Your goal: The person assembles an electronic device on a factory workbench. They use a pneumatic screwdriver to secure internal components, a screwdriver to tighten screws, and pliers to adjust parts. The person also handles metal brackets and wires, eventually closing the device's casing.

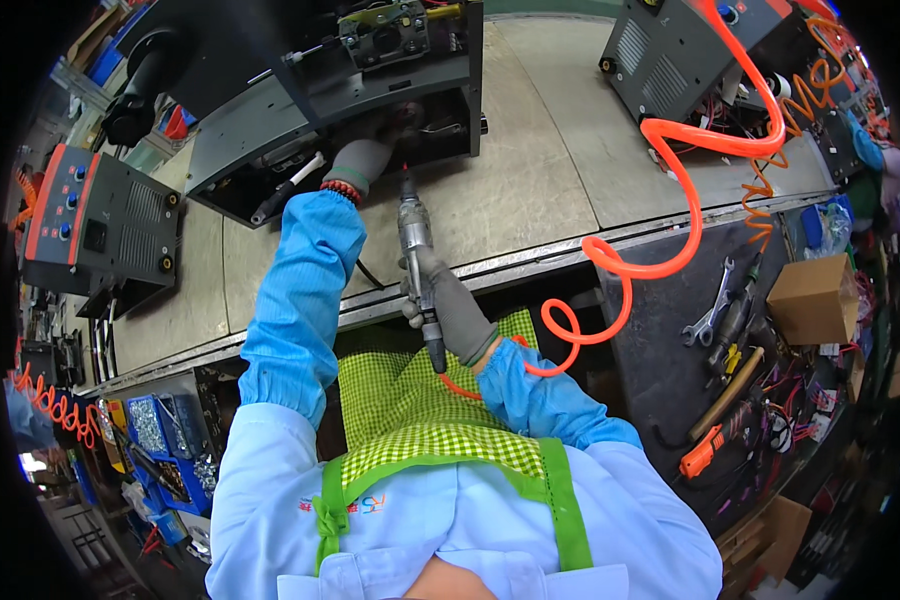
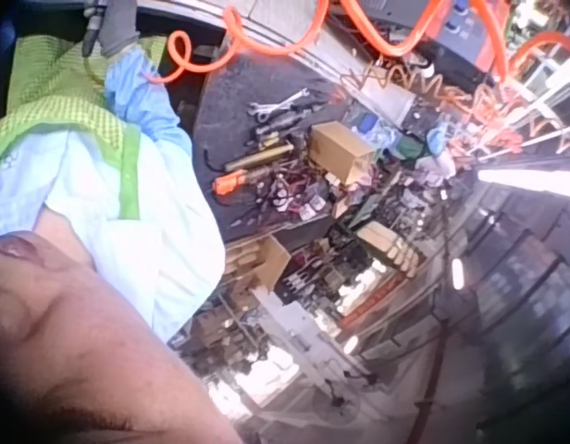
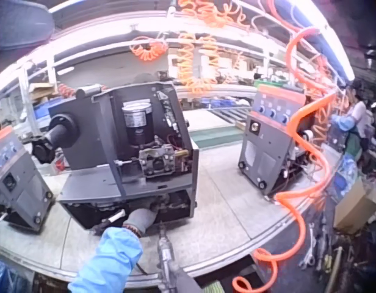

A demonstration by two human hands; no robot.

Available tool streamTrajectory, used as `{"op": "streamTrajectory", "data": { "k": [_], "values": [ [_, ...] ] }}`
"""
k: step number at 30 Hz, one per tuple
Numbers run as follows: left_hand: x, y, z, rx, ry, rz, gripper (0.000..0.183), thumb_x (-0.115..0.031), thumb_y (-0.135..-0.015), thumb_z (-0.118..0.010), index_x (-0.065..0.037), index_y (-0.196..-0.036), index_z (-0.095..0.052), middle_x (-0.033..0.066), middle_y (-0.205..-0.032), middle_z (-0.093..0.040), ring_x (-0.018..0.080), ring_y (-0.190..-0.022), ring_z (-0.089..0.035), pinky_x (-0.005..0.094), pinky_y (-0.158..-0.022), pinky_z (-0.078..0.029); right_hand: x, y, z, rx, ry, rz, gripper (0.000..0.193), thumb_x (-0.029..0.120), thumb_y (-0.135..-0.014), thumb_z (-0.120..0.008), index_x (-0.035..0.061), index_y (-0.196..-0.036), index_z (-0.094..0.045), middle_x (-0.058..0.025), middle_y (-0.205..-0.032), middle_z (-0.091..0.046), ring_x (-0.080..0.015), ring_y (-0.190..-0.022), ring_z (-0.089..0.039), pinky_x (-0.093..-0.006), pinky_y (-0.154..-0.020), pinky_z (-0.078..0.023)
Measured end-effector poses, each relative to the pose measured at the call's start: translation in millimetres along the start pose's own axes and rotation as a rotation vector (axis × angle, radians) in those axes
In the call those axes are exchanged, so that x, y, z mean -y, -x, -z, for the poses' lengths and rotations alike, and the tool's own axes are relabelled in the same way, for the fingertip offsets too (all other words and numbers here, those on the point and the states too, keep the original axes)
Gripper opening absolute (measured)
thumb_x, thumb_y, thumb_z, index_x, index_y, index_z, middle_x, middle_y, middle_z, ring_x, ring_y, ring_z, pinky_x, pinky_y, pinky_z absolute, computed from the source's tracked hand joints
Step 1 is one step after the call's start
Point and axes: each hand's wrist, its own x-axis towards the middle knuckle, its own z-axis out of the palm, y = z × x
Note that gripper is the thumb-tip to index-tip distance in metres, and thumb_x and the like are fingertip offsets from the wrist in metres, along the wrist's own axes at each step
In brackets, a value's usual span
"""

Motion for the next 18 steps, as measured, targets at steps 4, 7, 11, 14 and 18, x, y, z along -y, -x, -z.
{"op": "streamTrajectory", "data": {
  "k": [4, 7, 11, 14, 18],
  "values": [
    [1, 18, 6, 0.067, 0.038, 0.052, 0.044, -0.038, -0.089, -0.056, -0.01, -0.124, -0.056, 0.0205, -0.117, -0.06, 0.0398, -0.108, -0.056, 0.0462, -0.092, -0.045, 12, 51, 7, -0.039, 0.095, 0.048, 0.064, 0.065, -0.092, -0.035, 0.0056, -0.11, -0.051, -0.0015, -0.075, -0.051, -0.0097, -0.048, -0.044, -0.0216, -0.042, -0.036],
    [-26, 66, 35, -0.056, 0.202, 0.003, 0.04, -0.025, -0.086, -0.062, -0.002, -0.118, -0.058, 0.0174, -0.11, -0.064, 0.0336, -0.101, -0.061, 0.0425, -0.086, -0.049, 24, 99, 57, 0.195, -0.07, 0.019, 0.077, 0.077, -0.084, -0.034, 0.0057, -0.107, -0.052, -0.0046, -0.081, -0.056, -0.0155, -0.057, -0.057, -0.0259, -0.049, -0.045],
    [-35, 127, 33, 0.085, 0.55, -0.08, 0.037, -0.023, -0.088, -0.061, -0.003, -0.119, -0.058, 0.0136, -0.112, -0.065, 0.0235, -0.103, -0.063, 0.0363, -0.089, -0.049, 117, 135, 44, 0.195, 0.839, 0.098, 0.049, 0.03, -0.07, -0.072, 0.0029, -0.108, -0.056, -0.0089, -0.097, -0.063, -0.0242, -0.081, -0.062, -0.0339, -0.073, -0.049],
    [-43, 164, 40, 0.253, 0.557, -0.144, 0.036, -0.025, -0.089, -0.061, -0.003, -0.117, -0.059, 0.0149, -0.11, -0.064, 0.0267, -0.099, -0.063, 0.0373, -0.087, -0.05, 144, 131, 25, 0.253, 2.063, 0.307, 0.048, 0.024, -0.063, -0.073, 0.0097, -0.107, -0.059, -0.0098, -0.101, -0.062, -0.031, -0.091, -0.06, -0.0395, -0.083, -0.046],
    [-27, 221, 105, 0.12, 0.455, -0.215, 0.032, -0.023, -0.087, -0.062, -0.004, -0.113, -0.061, 0.0165, -0.104, -0.064, 0.0315, -0.095, -0.063, 0.0389, -0.083, -0.05, 168, 150, 81, 0.37, 2.415, 0.634, 0.042, 0.02, -0.063, -0.071, 0.0124, -0.103, -0.062, -0.0087, -0.106, -0.061, -0.0318, -0.111, -0.051, -0.0501, -0.1, -0.033]
  ]
}}
